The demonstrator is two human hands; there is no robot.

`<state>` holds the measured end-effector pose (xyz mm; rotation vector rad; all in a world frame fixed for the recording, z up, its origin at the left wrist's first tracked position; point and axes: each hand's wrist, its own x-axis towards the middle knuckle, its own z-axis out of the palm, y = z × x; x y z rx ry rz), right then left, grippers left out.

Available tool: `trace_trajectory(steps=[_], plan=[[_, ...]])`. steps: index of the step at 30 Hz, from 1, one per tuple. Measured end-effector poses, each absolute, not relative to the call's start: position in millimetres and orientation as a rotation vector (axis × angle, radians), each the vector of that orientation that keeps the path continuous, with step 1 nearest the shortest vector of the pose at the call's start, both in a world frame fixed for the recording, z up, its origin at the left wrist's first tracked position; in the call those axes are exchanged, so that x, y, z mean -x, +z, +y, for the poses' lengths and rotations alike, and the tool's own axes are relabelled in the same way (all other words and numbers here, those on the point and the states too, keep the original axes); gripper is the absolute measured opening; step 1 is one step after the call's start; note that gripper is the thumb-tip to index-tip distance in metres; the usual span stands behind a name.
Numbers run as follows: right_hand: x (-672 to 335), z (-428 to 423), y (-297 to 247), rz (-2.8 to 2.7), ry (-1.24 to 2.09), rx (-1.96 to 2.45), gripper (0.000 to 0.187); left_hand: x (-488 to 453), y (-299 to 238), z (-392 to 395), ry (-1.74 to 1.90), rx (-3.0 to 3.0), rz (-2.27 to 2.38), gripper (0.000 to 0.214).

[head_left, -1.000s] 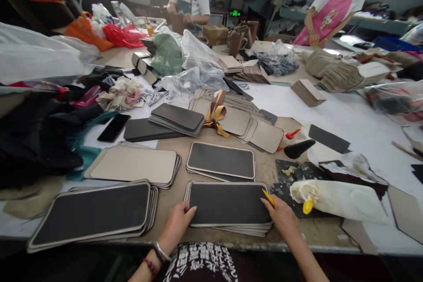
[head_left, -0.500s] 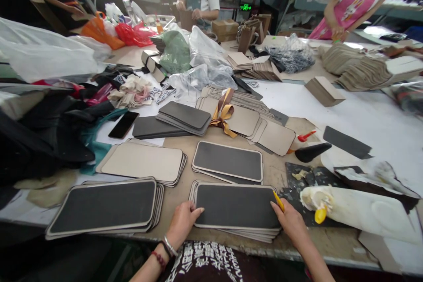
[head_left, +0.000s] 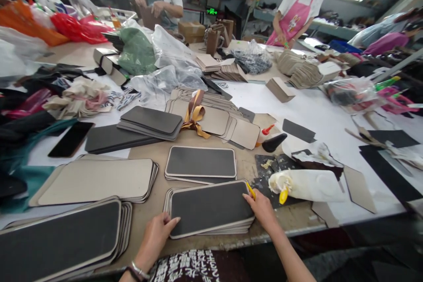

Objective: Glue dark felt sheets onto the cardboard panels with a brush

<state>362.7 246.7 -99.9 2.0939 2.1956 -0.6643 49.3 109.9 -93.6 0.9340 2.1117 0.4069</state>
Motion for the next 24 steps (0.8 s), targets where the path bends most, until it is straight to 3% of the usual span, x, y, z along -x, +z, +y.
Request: trace_trajectory(steps=[8,17,24], plan=[[-366,243,-98,2.196,-0.584,-2.148,0.018,-53,-88,108,0.407,-0.963,2.149,0.031],[-369,241,-102,2.258,-0.511,-2.103,0.018,-62,-81,105,0.639,-0.807,2.183,0.011],[-356,240,-91,2.171,-0.719,-2.105,0.019,-35,-90,104,0.836,-0.664,2.132,0.016]])
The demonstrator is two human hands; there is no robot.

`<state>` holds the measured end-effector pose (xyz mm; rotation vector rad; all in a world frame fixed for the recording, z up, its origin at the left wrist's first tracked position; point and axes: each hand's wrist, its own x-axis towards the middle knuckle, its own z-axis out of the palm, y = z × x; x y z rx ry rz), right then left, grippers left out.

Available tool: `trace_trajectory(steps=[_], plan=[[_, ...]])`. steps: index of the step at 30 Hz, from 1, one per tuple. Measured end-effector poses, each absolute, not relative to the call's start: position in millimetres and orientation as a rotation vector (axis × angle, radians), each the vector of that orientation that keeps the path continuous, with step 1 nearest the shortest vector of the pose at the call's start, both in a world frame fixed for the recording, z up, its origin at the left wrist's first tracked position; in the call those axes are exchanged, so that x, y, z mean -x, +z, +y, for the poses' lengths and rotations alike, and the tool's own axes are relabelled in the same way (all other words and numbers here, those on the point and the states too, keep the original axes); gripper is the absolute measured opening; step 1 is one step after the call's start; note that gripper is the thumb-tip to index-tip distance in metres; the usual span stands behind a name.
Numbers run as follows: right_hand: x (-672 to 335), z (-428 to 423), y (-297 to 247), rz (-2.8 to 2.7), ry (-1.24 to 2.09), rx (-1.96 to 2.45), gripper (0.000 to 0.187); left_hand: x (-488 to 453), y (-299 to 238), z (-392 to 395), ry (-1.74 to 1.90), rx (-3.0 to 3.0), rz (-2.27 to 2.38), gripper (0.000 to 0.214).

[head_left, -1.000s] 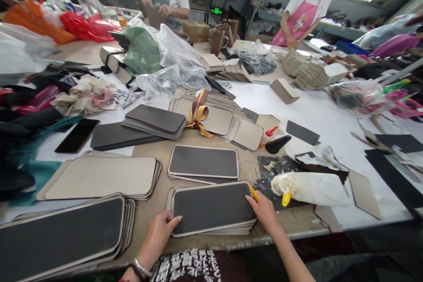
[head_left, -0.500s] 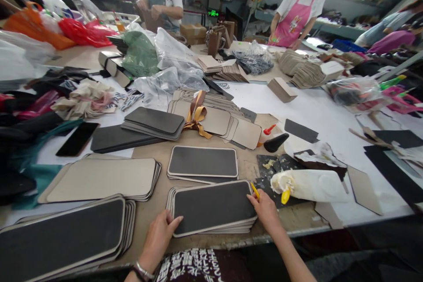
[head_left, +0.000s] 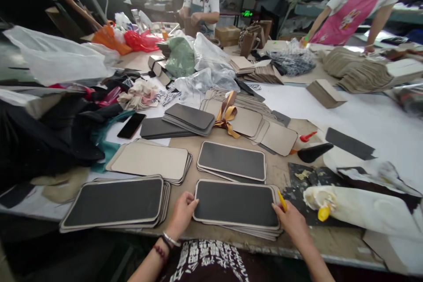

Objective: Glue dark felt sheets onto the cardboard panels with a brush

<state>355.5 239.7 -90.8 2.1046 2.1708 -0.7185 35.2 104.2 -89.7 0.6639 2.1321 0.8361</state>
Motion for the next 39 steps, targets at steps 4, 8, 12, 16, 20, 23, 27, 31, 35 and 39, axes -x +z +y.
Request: trace_trajectory(steps=[4,8,12,16,20,23,27,31,35,39], plan=[[-347,232,-87,2.162,-0.739,-2.131,0.016,-16,-94,105,0.885,-0.567,2.054,0.031],[-342,226,-86,2.119,-0.746,-2.197,0.014,-11,-91,106,0.881,-0.492,1.939,0.044],[-337,223,-86,2.075,-0.771,-2.25,0.014,-11,-81,108,0.853,-0.474,1.867,0.049],[-334,224,-89,2.051,-0.796,-2.287,0.015,-8,-79,109,0.827,-0.474,1.858,0.05],[-335,224,-91,2.041,-0.815,-2.304,0.015,-5,-83,109,0.823,-0.487,1.844,0.05],[-336,224,-92,2.051,-0.832,-2.309,0.015,-4,-85,108,0.821,-0.491,1.834,0.05],[-336,224,-93,2.055,-0.86,-2.323,0.015,-3,-87,108,0.822,-0.491,1.827,0.053],[-335,224,-93,2.05,-0.893,-2.338,0.015,-3,-87,108,0.825,-0.496,1.835,0.053],[-335,226,-89,2.033,-0.95,-2.351,0.017,-3,-86,109,0.822,-0.499,1.845,0.052],[-340,230,-78,1.993,-1.053,-2.371,0.018,-3,-87,109,0.814,-0.492,1.844,0.052]])
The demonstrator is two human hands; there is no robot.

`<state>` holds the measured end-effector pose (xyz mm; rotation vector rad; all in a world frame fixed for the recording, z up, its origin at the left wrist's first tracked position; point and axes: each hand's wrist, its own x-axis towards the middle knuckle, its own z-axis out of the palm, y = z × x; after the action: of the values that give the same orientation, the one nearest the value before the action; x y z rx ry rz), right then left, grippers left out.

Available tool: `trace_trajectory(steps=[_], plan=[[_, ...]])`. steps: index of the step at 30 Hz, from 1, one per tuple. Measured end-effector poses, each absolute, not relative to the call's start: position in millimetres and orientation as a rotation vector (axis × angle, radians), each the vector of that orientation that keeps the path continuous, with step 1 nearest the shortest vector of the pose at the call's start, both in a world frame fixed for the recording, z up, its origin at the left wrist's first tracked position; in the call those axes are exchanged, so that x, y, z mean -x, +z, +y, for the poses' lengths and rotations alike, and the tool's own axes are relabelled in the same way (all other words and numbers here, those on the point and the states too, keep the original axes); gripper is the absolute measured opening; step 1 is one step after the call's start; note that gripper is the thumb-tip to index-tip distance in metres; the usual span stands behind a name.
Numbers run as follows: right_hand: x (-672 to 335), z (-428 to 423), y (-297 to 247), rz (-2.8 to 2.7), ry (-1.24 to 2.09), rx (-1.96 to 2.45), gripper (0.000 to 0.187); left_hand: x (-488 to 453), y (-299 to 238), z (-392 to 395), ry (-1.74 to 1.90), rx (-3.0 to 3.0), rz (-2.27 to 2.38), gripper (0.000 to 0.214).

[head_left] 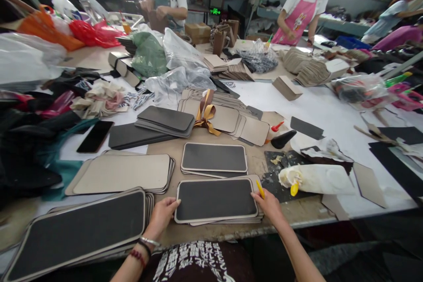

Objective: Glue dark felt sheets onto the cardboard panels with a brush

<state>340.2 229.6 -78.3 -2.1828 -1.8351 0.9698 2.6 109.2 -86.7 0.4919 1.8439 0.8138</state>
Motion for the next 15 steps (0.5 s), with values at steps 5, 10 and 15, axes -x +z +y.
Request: trace_trajectory(steps=[5,10,15], plan=[[-334,220,-73,-1.676,1.25,2.158,0.025,-3,-90,108,0.814,-0.491,1.832,0.049],[-315,206,-82,-1.49,1.488,2.123,0.03,-3,-92,107,0.819,-0.493,1.829,0.048],[-328,212,-79,-1.443,1.402,2.165,0.029,-2,-93,108,0.83,-0.512,1.8,0.045]])
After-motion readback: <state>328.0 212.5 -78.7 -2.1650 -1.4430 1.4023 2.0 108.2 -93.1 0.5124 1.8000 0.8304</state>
